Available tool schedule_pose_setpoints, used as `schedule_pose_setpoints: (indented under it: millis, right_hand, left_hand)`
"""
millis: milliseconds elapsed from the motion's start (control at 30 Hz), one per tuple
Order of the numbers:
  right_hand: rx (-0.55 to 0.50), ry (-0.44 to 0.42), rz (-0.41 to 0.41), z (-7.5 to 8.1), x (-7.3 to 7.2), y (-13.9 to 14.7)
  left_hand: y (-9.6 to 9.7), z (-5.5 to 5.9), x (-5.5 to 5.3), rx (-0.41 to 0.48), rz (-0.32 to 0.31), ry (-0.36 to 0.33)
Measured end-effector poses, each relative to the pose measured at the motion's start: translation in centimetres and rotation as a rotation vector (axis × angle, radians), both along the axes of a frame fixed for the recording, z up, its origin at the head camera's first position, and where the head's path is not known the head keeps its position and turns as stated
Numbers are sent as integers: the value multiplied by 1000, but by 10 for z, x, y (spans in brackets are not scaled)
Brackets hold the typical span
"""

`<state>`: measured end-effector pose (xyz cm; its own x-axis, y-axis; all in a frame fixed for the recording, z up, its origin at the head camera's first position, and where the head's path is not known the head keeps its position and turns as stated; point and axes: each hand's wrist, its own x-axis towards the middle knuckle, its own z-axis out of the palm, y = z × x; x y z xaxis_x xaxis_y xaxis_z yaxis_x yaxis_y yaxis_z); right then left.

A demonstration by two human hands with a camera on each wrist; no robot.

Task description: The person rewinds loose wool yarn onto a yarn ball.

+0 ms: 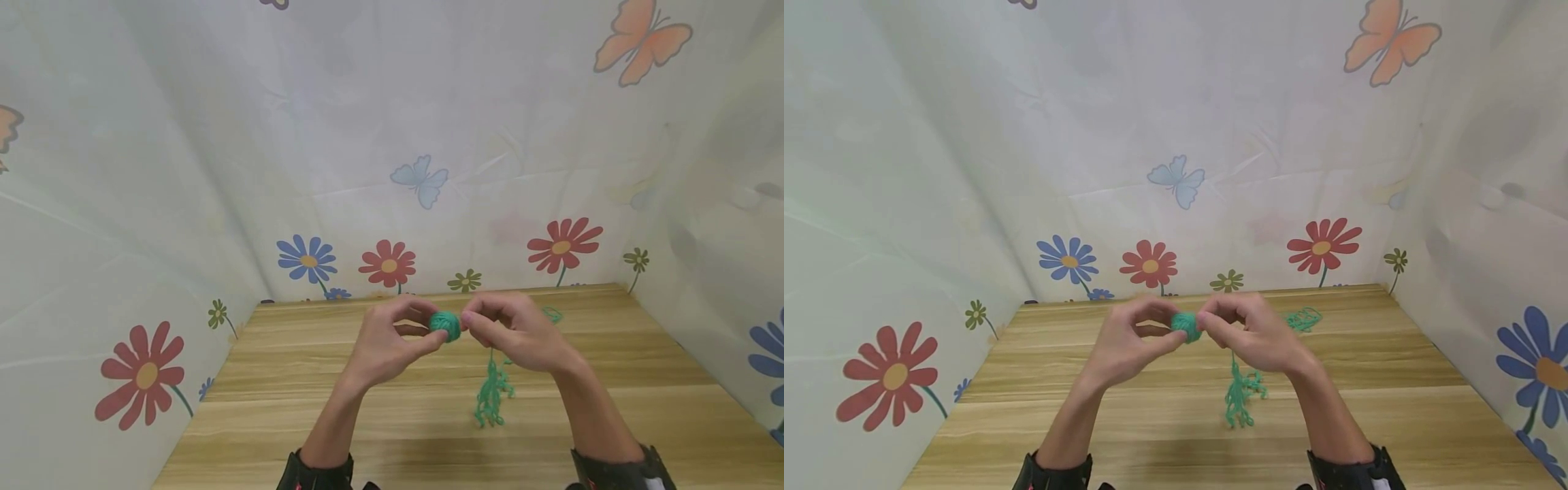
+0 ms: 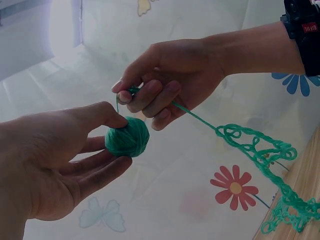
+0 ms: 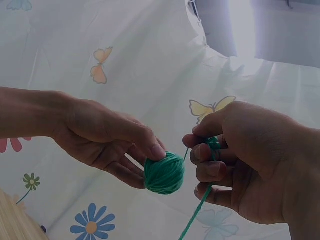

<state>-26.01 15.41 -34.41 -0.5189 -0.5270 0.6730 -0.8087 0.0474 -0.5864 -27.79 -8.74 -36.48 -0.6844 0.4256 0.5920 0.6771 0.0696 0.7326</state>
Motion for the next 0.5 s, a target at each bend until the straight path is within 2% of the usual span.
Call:
schedule_pose_setpoints:
  millis: [333,500]
  right_hand:
    - [109,36,54,-4,-2,-6]
    - [157,63,67,-6,-3,-8]
  left_hand:
    - [1,1,1,104,84,-30]
    - [2,4,3,193,42,-75]
